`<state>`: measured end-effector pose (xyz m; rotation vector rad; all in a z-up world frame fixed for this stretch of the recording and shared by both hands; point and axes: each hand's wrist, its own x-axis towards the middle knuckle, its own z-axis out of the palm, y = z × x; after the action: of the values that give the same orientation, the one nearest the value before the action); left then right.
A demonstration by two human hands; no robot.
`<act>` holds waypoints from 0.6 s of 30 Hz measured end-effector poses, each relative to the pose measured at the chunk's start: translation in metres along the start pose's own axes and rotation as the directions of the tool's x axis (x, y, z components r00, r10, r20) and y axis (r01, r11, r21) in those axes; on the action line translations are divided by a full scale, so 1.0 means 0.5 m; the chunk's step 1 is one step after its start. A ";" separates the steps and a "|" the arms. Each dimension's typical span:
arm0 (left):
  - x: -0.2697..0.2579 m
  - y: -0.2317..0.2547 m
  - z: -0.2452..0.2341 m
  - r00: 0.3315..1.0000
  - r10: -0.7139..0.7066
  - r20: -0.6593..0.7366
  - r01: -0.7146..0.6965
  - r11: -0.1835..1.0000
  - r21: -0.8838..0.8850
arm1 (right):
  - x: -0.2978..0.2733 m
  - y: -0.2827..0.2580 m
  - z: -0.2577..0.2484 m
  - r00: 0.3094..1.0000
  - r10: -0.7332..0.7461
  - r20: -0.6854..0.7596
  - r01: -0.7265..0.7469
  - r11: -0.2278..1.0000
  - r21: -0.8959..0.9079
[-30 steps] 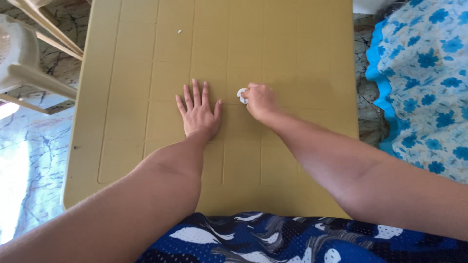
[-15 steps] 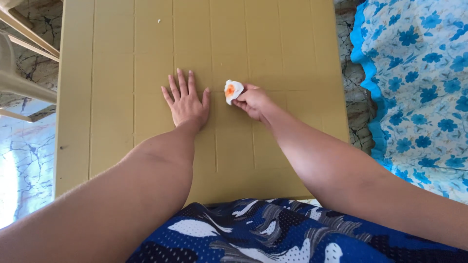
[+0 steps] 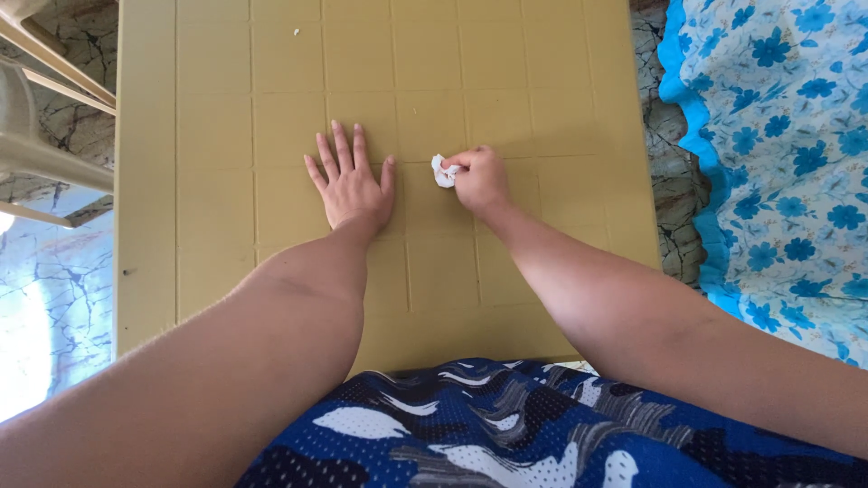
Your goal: Wiping a plastic dining table with a wet cloth and clearing items.
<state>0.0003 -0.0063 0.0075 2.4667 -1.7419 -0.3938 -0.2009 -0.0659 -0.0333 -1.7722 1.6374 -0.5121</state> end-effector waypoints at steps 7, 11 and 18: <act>0.002 0.002 -0.001 1.000 -0.008 0.017 0.008 1.000 0.010 | -0.063 -0.038 -0.030 0.846 -0.504 -0.174 0.458 0.854 -0.245; 0.001 -0.002 0.001 1.000 -0.005 0.000 0.005 1.000 0.005 | -0.052 -0.005 0.004 0.853 -0.492 -0.171 0.458 0.865 -0.206; 0.003 -0.007 0.010 0.999 0.012 -0.047 -0.013 1.000 -0.023 | 0.009 0.016 0.001 0.883 -0.455 -0.115 0.436 0.886 -0.159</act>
<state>0.0028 -0.0062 0.0017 2.4279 -1.7240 -0.3501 -0.2055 -0.0704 -0.0397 -2.2746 1.3740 -0.7788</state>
